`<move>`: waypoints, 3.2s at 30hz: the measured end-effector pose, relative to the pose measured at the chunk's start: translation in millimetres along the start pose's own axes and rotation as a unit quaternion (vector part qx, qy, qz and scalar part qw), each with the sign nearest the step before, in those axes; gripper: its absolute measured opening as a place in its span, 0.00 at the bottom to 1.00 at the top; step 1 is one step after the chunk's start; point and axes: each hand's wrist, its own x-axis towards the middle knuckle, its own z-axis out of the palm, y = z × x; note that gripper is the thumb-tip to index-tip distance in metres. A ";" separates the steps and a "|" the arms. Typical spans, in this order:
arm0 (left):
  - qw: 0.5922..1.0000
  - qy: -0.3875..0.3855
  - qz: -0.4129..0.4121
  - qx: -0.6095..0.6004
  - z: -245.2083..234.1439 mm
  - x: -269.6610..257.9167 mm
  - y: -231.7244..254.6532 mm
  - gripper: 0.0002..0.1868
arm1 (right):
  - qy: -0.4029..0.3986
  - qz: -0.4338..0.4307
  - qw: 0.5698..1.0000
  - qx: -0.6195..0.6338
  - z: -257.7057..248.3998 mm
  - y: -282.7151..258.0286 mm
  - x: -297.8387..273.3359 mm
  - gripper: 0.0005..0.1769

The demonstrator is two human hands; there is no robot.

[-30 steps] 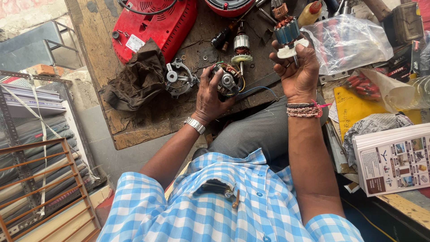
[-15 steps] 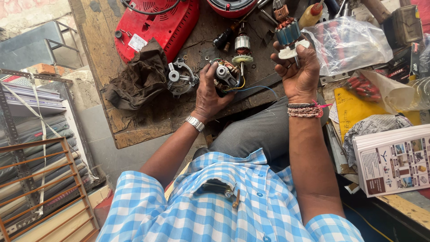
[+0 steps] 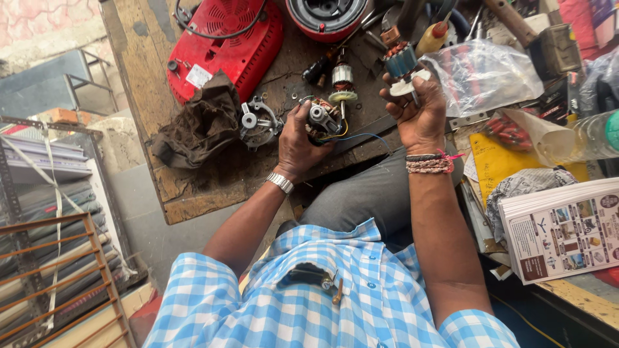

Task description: The person disassembles a small electric motor, removes the rotor, and uses a knife to scrape the commutator surface. They then wipe the rotor with a cloth, reinsert it into the stator, and connect the wires to reassemble the motor.

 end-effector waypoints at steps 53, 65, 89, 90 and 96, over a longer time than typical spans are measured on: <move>1.000 0.006 -0.001 0.026 -52.2 70.1 -73.9 0.57 | 0.000 -0.100 0.995 0.005 8.4 5.2 -1.9 0.29; 0.994 -0.073 -0.050 0.062 -46.7 80.5 -71.7 0.58 | 0.003 -0.107 0.994 0.000 7.5 3.5 -2.0 0.29; 0.972 -0.199 0.066 0.108 -12.3 104.1 36.1 0.16 | 0.003 -0.096 0.995 0.027 0.1 3.2 -1.7 0.27; 0.967 -0.207 0.083 0.125 -2.9 110.5 35.1 0.12 | 0.010 -0.094 0.995 0.024 1.1 3.8 -1.5 0.27; 0.951 -0.256 0.104 0.136 26.1 125.4 12.9 0.03 | 0.015 -0.085 0.996 0.022 -1.0 3.2 1.9 0.27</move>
